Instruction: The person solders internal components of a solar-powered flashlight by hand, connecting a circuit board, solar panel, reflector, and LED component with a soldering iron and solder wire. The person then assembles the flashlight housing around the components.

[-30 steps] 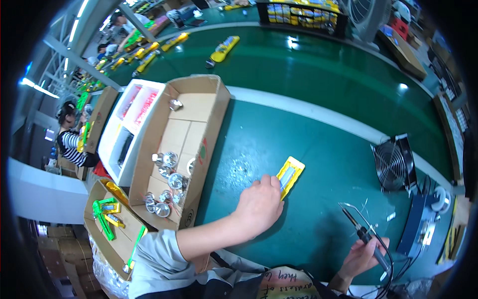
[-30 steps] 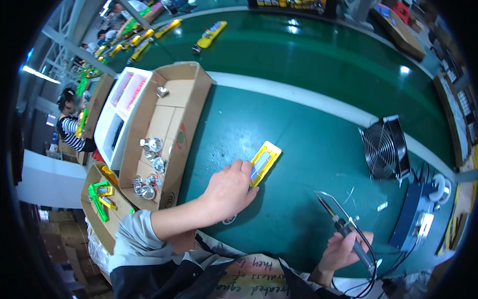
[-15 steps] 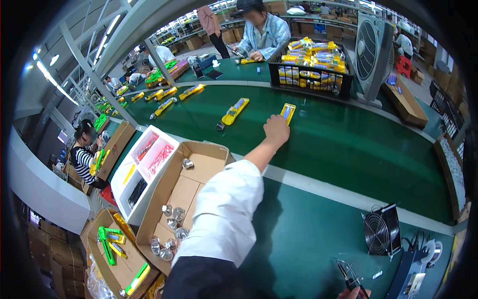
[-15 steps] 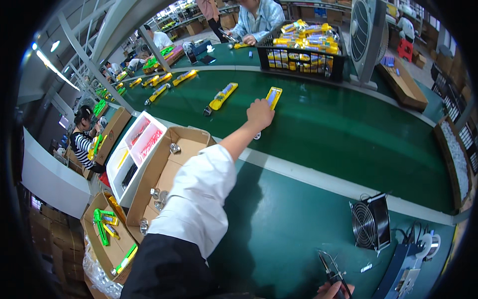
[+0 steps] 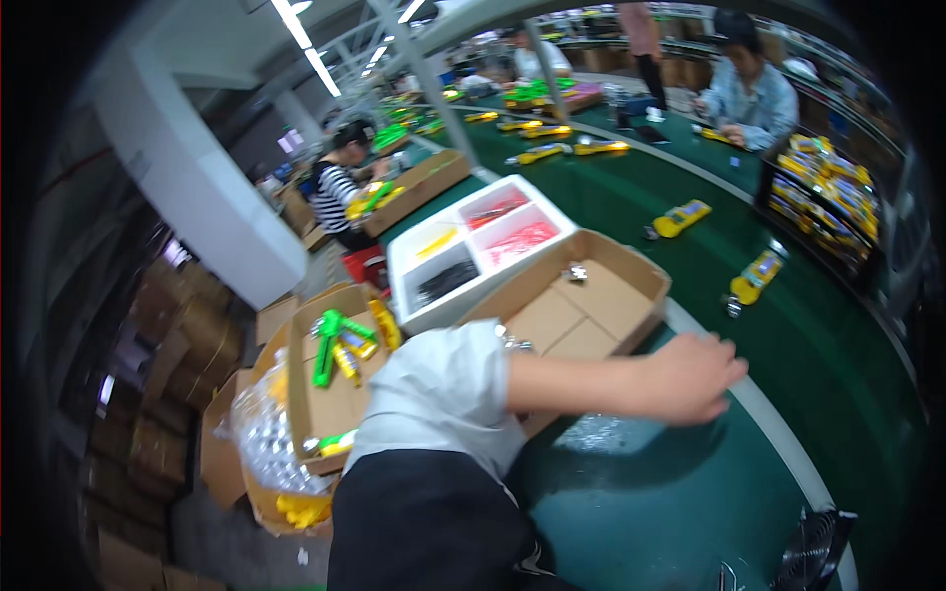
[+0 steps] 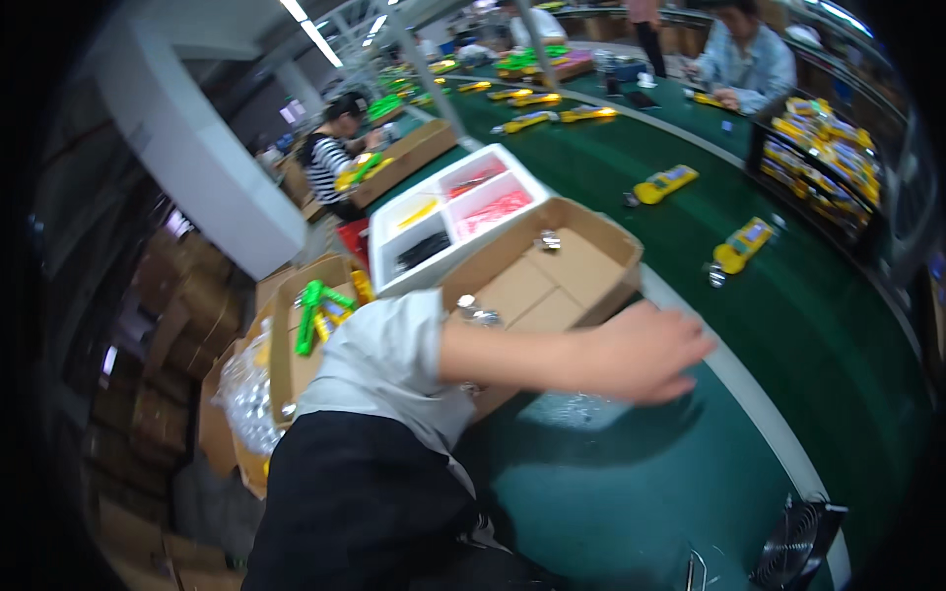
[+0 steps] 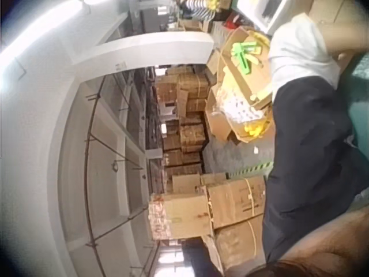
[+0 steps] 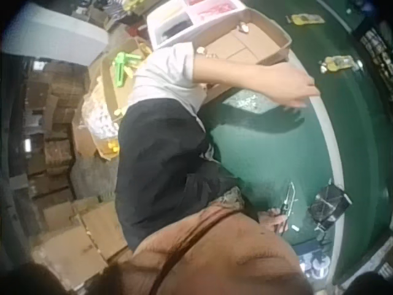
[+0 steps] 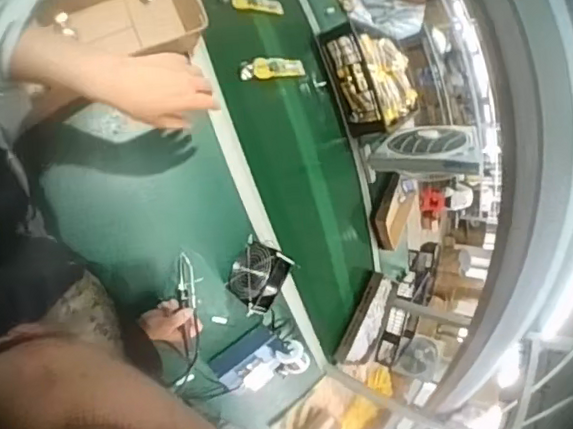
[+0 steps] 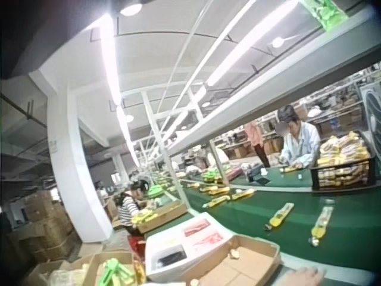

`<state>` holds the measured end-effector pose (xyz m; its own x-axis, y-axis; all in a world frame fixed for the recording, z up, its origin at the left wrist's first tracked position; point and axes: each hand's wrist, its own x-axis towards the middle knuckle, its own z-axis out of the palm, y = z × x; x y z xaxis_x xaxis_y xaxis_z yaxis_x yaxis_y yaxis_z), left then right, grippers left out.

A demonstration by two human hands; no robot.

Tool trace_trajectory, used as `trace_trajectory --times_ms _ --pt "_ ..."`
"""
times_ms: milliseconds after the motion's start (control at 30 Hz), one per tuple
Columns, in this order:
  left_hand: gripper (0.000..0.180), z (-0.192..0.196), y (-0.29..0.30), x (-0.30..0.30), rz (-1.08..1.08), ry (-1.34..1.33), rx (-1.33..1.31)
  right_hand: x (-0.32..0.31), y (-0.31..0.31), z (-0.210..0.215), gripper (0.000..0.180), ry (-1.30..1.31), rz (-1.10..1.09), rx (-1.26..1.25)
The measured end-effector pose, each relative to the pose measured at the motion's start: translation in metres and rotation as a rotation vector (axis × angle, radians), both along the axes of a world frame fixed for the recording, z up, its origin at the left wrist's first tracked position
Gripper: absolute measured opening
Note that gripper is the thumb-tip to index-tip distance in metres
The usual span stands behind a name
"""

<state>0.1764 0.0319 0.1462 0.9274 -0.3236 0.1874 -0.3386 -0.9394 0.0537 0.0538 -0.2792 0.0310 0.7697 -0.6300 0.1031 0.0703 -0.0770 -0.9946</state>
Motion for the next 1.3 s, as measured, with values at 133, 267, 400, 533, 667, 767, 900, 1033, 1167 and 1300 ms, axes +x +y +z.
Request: trace_trajectory --times_ms 133,267,400,533,667,767,900,1033,1167,1300 --pt "0.031 0.024 0.038 -0.105 0.309 0.182 -0.214 0.017 0.012 -0.023 0.031 0.022 0.045 0.032" --pt "0.022 0.020 0.198 -0.240 1.194 -0.080 -0.052 0.009 0.023 -0.023 0.030 -0.020 0.097 0.037" --pt "0.050 0.006 0.320 -0.374 1.835 0.199 -0.066 0.003 0.026 -0.022 0.029 -0.041 0.114 0.031" --pt "0.074 -0.031 0.348 -0.391 2.016 0.103 -0.621 -0.002 0.028 -0.016 0.029 -0.072 0.064 -0.002" --pt "0.080 -0.079 0.365 -0.391 2.072 0.005 -0.318 -0.002 0.025 -0.013 0.028 -0.083 0.052 -0.034" --pt "0.069 -0.080 0.355 -0.383 2.116 0.059 -0.349 0.003 0.019 -0.015 0.027 -0.090 0.030 -0.061" --pt "0.056 -0.075 0.351 -0.392 2.120 0.147 -0.423 0.012 0.007 -0.022 0.027 -0.088 -0.003 -0.084" --pt "0.047 -0.068 0.345 -0.395 2.103 0.154 -0.363 0.027 0.000 -0.027 0.024 -0.892 0.599 0.301" --pt "0.048 -0.082 0.338 -0.390 2.183 0.048 -0.357 0.006 0.007 -0.007 0.023 -0.020 0.034 -0.073" --pt "0.054 -0.086 0.330 -0.387 2.164 -0.006 -0.476 0.007 -0.005 -0.018 0.025 -0.052 0.063 -0.003"
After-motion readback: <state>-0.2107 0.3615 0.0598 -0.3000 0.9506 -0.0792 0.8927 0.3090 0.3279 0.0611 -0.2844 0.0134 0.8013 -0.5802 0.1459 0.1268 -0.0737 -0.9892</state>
